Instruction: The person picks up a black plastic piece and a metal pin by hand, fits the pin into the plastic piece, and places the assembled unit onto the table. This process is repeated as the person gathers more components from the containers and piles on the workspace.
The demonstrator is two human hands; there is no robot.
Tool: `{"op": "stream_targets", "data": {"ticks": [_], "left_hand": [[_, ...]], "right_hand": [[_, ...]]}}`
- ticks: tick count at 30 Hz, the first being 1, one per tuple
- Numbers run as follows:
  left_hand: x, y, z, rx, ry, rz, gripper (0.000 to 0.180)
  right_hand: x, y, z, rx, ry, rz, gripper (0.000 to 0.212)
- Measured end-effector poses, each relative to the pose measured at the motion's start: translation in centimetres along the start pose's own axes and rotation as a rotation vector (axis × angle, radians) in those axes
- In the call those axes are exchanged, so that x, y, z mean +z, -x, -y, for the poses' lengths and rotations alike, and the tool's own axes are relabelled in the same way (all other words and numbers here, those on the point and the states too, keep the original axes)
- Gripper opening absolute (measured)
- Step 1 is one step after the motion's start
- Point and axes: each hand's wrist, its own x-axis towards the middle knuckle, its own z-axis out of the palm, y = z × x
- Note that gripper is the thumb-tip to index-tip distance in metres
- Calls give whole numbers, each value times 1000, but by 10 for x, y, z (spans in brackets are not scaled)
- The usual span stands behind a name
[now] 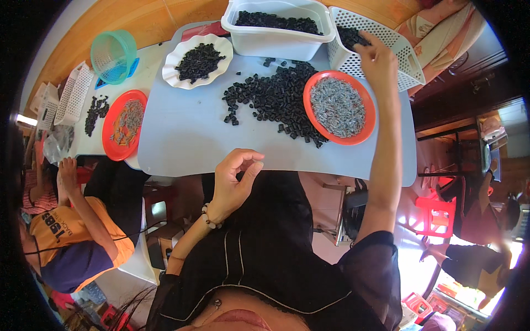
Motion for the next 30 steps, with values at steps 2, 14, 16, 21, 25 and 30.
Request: {"op": "stream_targets", "data": {"ticks": [2, 14, 16, 21, 25, 30], "left_hand": [[0, 1, 8, -7, -1, -26, 10], [-5, 6, 16, -95, 49, -45, 8], [-5, 6, 16, -89, 53, -39, 8], [-10, 6, 10, -164, 34, 4, 9], [-11, 3, 12, -216, 169, 11, 14], [-9, -6, 7, -266, 312, -66, 24]], "right_hand": [[7, -19, -13, -35, 134, -22, 28], [92, 116, 56, -396, -181, 339, 13], [98, 121, 56, -388, -151, 340, 12], [101, 120, 58, -379, -153, 367, 10], [96, 118, 63, -328, -199, 370, 8], [72, 126, 81, 59, -530, 576, 12]]}}
